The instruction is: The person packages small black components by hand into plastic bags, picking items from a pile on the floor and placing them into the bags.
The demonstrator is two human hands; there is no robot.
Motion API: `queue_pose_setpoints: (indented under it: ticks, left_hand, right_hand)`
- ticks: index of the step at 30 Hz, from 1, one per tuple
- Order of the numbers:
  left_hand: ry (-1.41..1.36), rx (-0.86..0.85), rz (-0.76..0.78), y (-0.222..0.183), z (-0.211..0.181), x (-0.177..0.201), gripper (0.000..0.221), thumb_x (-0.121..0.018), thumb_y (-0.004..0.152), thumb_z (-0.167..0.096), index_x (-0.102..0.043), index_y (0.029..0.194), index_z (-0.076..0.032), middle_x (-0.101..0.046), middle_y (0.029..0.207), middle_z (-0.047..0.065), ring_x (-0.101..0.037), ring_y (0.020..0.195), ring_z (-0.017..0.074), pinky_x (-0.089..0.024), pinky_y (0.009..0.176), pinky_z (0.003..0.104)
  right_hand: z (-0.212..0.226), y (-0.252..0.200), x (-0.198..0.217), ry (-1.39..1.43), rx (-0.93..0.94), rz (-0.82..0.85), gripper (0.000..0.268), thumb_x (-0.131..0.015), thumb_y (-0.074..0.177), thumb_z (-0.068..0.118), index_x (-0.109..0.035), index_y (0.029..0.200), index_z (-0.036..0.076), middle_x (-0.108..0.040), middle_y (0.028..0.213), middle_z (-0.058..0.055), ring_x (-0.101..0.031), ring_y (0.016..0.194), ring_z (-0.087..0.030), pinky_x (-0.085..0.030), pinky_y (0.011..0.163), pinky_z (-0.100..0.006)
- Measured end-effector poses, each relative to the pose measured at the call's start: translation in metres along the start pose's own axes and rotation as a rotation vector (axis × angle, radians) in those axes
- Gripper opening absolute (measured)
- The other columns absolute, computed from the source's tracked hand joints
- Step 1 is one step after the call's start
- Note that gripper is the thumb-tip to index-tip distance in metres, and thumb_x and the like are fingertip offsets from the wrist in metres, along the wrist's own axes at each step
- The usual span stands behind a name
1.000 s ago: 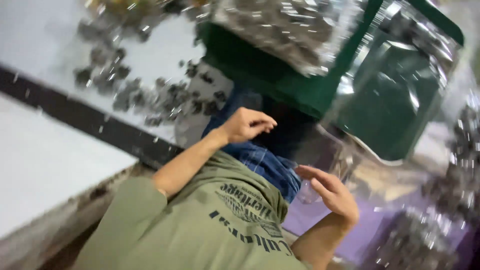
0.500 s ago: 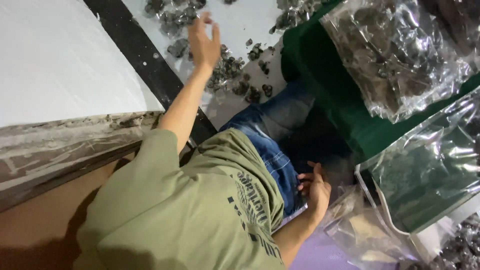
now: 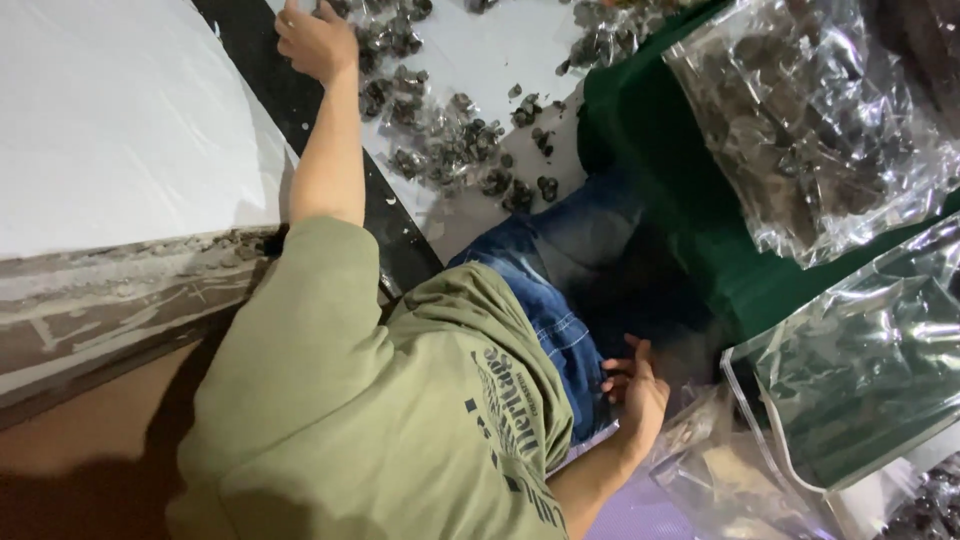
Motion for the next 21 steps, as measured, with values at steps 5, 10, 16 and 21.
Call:
queue_pose_setpoints:
  ticks: [5,10,16,21]
  left_hand:
    - [0.250,-0.096,0.051,0.021,0.012,0.000,0.048,-0.069,0.098,-0.039,-0.056,0.129,-0.005,-0.060,0.134,0.009,-0.058,0.117,0.0353,-0.056,0.089,0.053]
    - [0.095,0.031,0.269,0.029,0.029,-0.012,0.025,-0.066,0.091,-0.029,-0.069,0.112,-0.014,-0.077,0.099,0.007,-0.069,0.099,0.0344,-0.043,0.094,0.058]
    - [-0.208,0.221,0.362,0.027,0.037,-0.014,0.017,-0.062,0.086,-0.022,-0.078,0.090,-0.017,-0.084,0.083,0.002,-0.082,0.069,0.0194,-0.064,0.076,0.038]
    - [-0.446,0.282,0.328,0.021,0.006,0.011,0.027,-0.059,0.080,-0.012,-0.083,0.093,-0.009,-0.087,0.087,0.002,-0.083,0.074,0.0161,-0.065,0.073,0.029]
  right_hand:
    - [-0.003,0.001,0.004,-0.020,-0.010,-0.015,0.041,-0.048,0.111,0.042,-0.068,0.125,0.010,-0.067,0.074,-0.007,-0.049,0.045,-0.012,-0.032,0.042,-0.024]
    - [-0.003,0.003,0.002,-0.017,-0.016,-0.020,0.042,-0.048,0.111,0.043,-0.067,0.127,0.008,-0.068,0.074,-0.008,-0.050,0.045,-0.012,-0.033,0.042,-0.023]
    - [0.002,-0.005,-0.001,-0.040,0.001,-0.030,0.042,-0.046,0.111,0.040,-0.066,0.130,0.008,-0.067,0.073,-0.007,-0.049,0.045,-0.011,-0.032,0.041,-0.023]
    - [0.001,-0.003,-0.002,0.000,0.002,-0.017,0.044,-0.050,0.109,0.041,-0.067,0.131,0.008,-0.067,0.074,-0.007,-0.050,0.045,-0.011,-0.033,0.041,-0.023]
Point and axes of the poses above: each hand's wrist, its own y-axis towards the middle knuckle, its own x-axis out of the back of the hand, z = x × y, the point moved 6 cm from there along y, towards the middle knuckle
